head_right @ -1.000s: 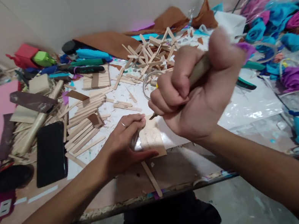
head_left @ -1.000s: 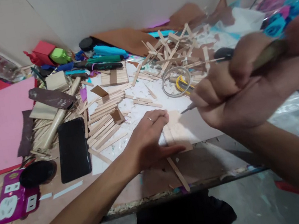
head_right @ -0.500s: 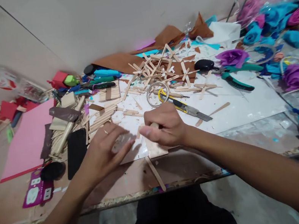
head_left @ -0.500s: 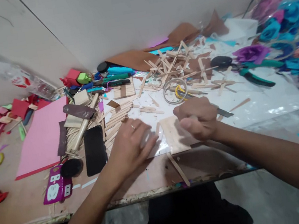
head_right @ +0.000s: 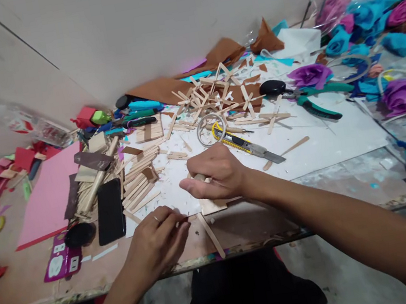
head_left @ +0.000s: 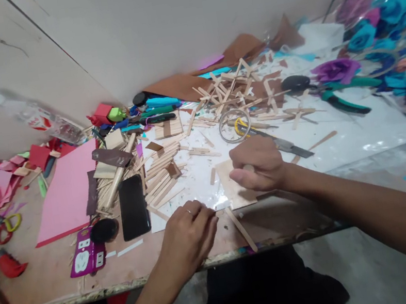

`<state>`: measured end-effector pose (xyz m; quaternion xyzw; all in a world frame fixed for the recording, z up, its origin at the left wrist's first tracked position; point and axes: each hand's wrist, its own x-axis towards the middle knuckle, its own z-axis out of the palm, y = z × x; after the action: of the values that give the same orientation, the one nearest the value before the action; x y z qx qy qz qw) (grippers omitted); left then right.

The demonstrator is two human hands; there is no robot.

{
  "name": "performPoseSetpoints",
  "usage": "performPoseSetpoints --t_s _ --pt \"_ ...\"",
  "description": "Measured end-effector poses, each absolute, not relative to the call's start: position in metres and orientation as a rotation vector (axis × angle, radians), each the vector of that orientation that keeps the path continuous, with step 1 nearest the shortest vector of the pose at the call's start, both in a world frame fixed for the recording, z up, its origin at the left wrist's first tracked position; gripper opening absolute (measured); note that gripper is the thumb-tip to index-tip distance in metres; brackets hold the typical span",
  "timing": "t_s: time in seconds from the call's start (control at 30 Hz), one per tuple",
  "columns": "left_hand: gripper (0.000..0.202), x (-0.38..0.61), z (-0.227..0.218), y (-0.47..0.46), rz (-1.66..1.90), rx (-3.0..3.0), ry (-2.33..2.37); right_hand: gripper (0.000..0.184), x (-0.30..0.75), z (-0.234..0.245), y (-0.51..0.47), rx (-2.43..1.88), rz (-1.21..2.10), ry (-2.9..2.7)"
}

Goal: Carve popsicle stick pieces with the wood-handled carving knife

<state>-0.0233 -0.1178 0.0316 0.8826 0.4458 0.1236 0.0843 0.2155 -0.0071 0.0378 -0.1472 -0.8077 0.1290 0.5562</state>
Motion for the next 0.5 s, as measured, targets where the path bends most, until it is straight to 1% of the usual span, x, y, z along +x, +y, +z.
performPoseSetpoints --t_s 0.07,0.17,0.3,0.5 --pt "0.016 -0.021 0.04 -0.107 0.383 2.578 1.387 0.043 0.216 0.038 -0.007 -0.37 0.294 -1.899" --pt "0.019 -0.015 0.048 -0.078 0.255 2.562 1.49 0.043 0.217 0.038 -0.006 -0.39 0.273 -1.889" --pt "0.017 -0.012 0.053 -0.036 0.004 2.65 1.271 0.041 0.219 0.038 -0.001 -0.406 0.242 -1.886" --pt "0.016 -0.024 0.055 -0.011 -0.02 2.55 1.14 0.041 0.221 0.038 0.004 -0.386 0.205 -1.883"
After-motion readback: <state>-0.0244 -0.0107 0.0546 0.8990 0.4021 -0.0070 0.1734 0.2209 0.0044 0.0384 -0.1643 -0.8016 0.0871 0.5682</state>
